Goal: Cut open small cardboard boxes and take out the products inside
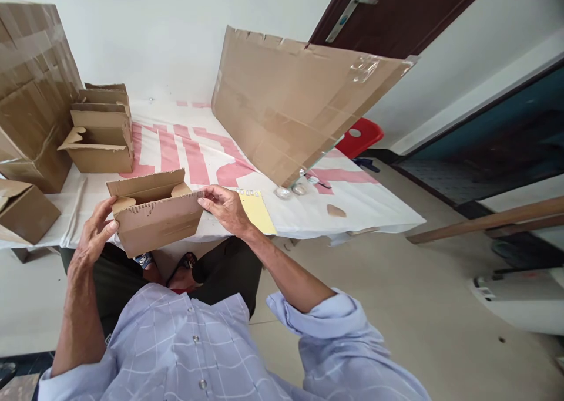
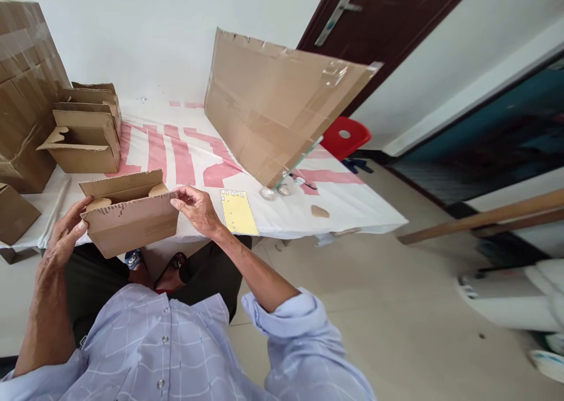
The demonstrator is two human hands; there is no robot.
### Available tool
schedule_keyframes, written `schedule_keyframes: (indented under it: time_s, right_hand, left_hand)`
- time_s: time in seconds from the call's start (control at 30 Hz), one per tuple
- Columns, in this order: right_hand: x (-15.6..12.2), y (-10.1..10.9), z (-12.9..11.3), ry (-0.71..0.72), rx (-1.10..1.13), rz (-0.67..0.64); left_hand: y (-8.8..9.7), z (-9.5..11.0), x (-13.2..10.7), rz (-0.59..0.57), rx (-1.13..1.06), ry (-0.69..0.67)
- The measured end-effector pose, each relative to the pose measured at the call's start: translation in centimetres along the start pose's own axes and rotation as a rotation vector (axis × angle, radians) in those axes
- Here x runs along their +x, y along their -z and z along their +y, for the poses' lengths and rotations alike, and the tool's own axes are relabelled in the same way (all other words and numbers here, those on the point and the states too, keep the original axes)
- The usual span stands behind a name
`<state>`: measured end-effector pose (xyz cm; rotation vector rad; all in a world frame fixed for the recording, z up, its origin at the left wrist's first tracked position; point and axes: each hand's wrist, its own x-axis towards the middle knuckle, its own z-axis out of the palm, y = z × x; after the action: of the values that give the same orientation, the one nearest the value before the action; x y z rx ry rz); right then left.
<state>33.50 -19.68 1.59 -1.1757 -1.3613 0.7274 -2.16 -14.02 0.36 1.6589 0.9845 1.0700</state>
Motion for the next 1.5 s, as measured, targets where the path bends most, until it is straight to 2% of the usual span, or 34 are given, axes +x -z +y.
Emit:
schedule_keyframes:
  time_s: [0.2, 0.5, 0.6, 0.73, 0.83, 0.97, 1.07, 1.23, 1.5]
  right_hand:
    - [1.1, -0.7, -1.1, 0.006, 0.014, -0.057]
    - [1.6, -0.6, -1.3, 0.052, -0.065, -0.037]
    - [1.8, -0.7, -1.2, 0.125, -0.091, -0.012]
    - [2.0, -0.6, -1.3, 0.299, -0.171, 0.033]
    - [1.9, -0.5, -1.2, 0.357, -0.264, 0.002]
    - [2.0, -0.2, -0.6, 0.335, -0.304, -0.028]
    - [2.5, 0.0, 0.2, 0.264, -0.310, -0.036]
    - [3.2, 0.0, 0.7, 0.161, -0.291, -0.167]
    - [2.9, -0.1, -0.1, 0.282, -0.269, -0.170]
  left_hand:
    - [0.0, -0.5, 0.4, 0.009, -0.011, -0.032]
    - [-0.8, 1.3, 0.6, 0.069, 0.080, 0.007]
    - [-1.0, 1.7, 0.7, 0.079, 0.083, 0.033]
    - [-1.2, 1.8, 0.9, 0.093, 0.095, 0.041]
    - [-1.2, 1.6, 1.0, 0.116, 0.113, 0.049]
    - [-1.2, 1.4, 1.1, 0.132, 0.116, 0.050]
    - [-1.1, 1.3, 1.0, 0.129, 0.108, 0.052]
    - [-1.1, 1.3, 1.0, 0.135, 0.112, 0.056]
    - [-1.2, 1.3, 0.9, 0.123, 0.091, 0.066]
